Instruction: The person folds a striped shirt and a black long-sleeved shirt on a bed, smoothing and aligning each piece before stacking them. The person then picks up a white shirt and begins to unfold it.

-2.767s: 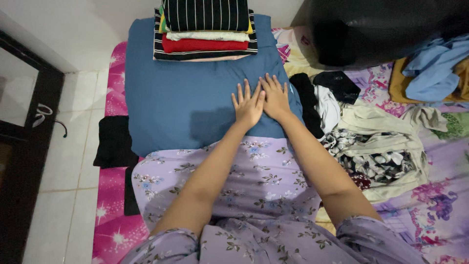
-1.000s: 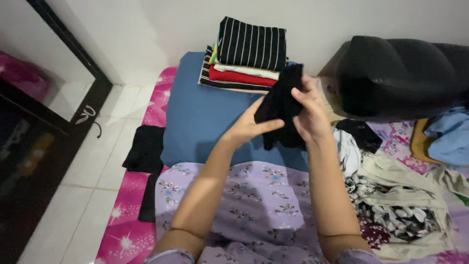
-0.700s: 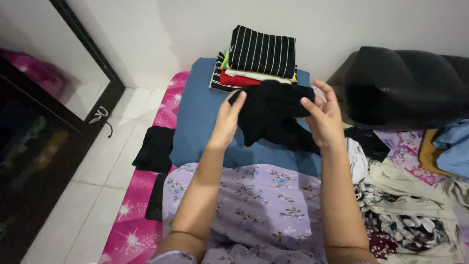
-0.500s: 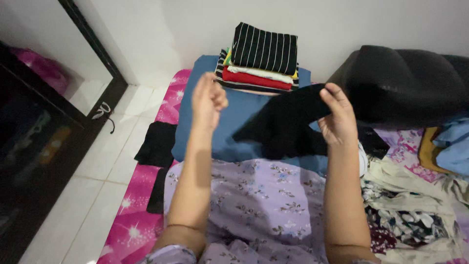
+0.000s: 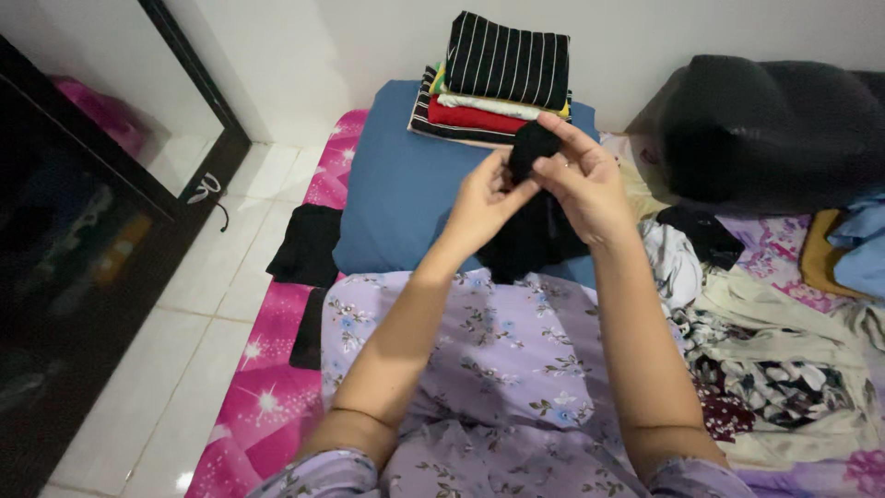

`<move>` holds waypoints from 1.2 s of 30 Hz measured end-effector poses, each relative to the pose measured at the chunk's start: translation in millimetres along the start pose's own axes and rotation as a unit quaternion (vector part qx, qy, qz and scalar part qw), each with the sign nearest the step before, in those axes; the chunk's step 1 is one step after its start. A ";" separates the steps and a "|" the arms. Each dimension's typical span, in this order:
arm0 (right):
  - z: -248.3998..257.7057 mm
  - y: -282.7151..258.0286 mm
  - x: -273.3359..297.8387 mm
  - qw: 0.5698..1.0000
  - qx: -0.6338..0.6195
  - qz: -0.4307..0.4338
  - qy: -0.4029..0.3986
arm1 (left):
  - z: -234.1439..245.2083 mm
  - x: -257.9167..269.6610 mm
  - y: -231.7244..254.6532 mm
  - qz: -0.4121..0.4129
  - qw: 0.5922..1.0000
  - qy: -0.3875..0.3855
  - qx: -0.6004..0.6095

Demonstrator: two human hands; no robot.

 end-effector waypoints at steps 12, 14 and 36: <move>38.7 38.0 -16.3 0.994 -0.021 0.003 0.108 | 28.5 -0.2 -34.2 0.125 0.992 0.019 0.002; 41.3 35.4 -18.9 0.992 0.080 0.043 0.090 | 38.0 -4.5 -31.9 0.127 0.990 0.055 0.007; 55.7 51.0 -47.5 0.970 -0.215 -0.083 -0.075 | 119.2 -15.9 34.8 0.059 0.979 0.133 0.144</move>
Point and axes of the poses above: each hand's wrist, its own x-axis away from the middle knuckle, its own z-axis out of the back of the hand, y = z × x, the point moved 6 cm from there along -x, towards the middle knuckle, and after that the axes turned 7 degrees about -y, right-handed, at the moved point
